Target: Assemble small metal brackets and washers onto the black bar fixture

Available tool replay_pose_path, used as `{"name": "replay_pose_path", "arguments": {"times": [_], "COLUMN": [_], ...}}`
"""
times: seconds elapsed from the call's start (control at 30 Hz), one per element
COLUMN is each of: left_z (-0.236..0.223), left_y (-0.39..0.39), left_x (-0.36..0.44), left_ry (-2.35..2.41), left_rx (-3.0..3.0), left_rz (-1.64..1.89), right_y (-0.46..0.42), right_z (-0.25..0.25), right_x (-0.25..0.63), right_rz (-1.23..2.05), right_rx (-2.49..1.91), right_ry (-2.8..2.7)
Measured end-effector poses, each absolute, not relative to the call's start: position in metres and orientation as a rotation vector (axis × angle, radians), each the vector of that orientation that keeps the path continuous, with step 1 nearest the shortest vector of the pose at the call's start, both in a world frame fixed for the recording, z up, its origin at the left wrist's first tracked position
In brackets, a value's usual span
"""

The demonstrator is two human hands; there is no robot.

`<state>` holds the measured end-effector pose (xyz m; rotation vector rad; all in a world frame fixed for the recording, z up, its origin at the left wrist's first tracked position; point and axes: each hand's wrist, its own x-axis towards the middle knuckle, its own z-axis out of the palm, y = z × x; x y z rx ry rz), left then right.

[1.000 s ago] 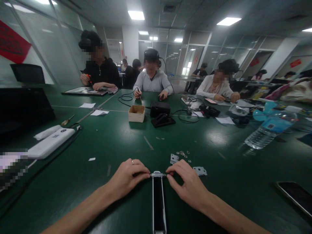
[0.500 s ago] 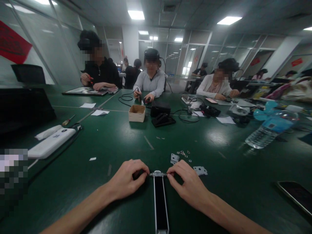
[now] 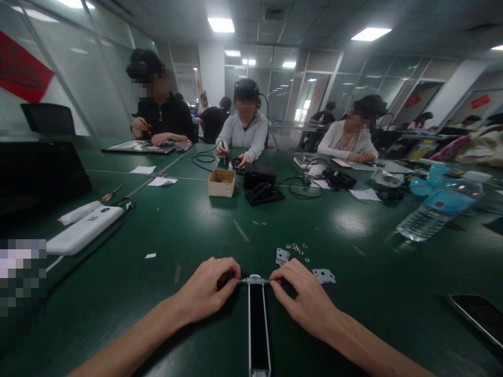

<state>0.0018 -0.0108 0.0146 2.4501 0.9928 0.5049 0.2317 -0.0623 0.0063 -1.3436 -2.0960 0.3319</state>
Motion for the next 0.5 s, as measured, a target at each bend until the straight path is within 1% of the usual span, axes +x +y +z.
{"name": "replay_pose_path", "arguments": {"times": [0.5], "left_z": [0.0182], "left_y": [-0.0126], "left_x": [0.0027], "left_ry": [0.968], "left_rx": [2.463], "left_rz": [0.503], "right_y": [-0.0624], "right_z": [0.0043], "right_x": [0.2336], "right_rz": [0.332], "right_rx": [-1.295], "right_ry": [-2.105]}}
